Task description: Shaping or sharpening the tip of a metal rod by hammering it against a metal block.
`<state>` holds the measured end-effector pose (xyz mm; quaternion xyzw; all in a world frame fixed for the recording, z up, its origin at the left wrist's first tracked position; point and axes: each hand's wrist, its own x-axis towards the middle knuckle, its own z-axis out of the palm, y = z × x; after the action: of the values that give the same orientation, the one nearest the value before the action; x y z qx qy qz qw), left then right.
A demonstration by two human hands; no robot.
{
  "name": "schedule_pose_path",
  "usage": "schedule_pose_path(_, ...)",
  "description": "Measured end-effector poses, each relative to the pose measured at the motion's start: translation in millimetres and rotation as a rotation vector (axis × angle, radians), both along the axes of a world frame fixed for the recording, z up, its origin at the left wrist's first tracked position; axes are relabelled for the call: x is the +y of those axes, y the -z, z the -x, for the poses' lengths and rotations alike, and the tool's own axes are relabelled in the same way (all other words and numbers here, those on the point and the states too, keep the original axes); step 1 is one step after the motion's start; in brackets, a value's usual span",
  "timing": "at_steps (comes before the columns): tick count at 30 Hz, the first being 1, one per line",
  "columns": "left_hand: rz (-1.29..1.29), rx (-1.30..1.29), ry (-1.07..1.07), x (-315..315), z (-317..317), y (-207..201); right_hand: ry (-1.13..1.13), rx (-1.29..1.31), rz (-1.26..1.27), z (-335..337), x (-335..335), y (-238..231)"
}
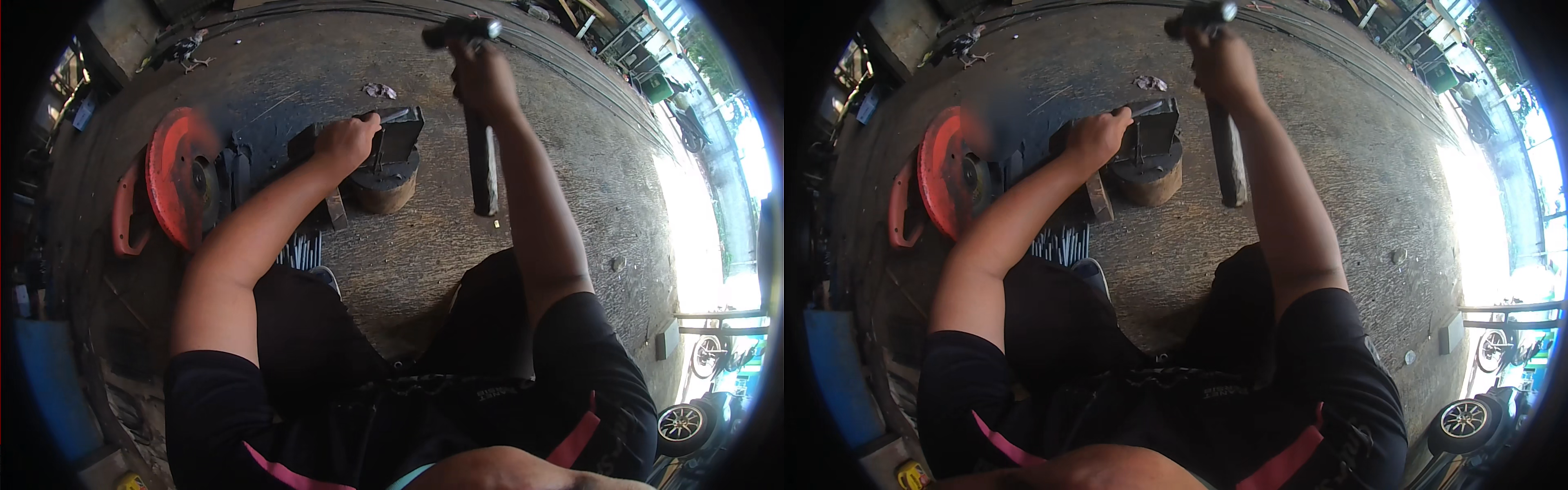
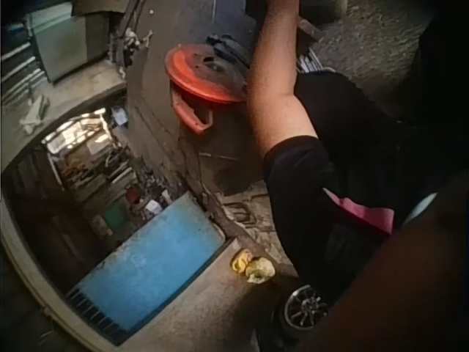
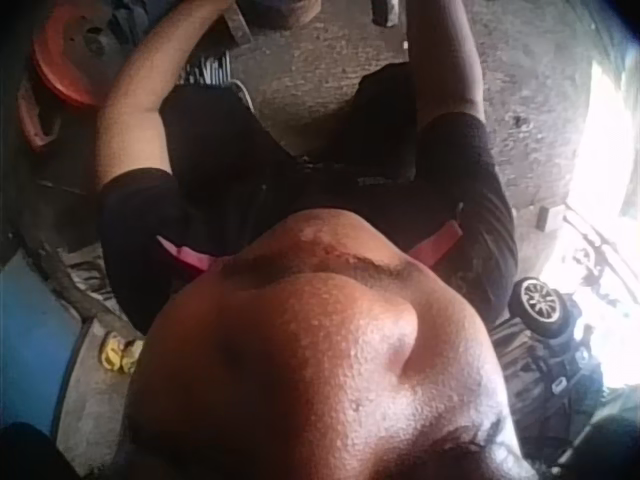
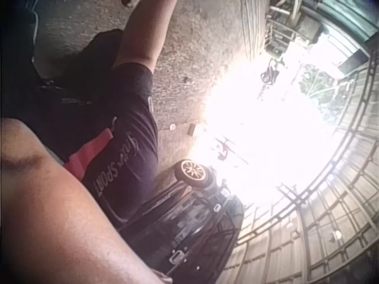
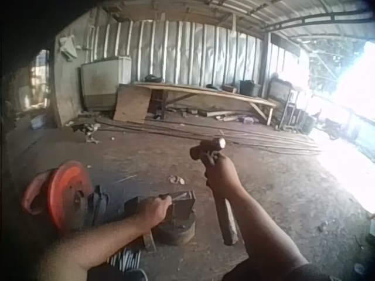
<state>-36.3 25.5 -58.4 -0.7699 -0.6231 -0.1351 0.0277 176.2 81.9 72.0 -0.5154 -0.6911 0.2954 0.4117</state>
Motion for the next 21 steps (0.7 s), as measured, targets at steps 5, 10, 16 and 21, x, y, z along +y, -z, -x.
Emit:
schedule_pose_path(5, 0.009, -0.03, 0.017, -3.8, 2.4, -2.2, 0.055, 0.402, -0.101, 8.8, -29.5, -45.5)
schedule_pose_path(10, -0.026, -0.014, 0.053, -0.7, -10.7, -8.9, -0.008, -0.508, -0.09, 5.6, 12.7, 96.6)
schedule_pose_path(16, -0.012, -0.052, 0.037, 1.4, -2.6, 3.6, 0.028, 0.057, -0.004, 4.7, -15.3, -5.5)
schedule_pose_path(21, 0.046, -0.078, 0.004, -1.5, -0.9, -1.7, 0.1, 0.362, -0.252, 13.2, -41.9, -55.5)
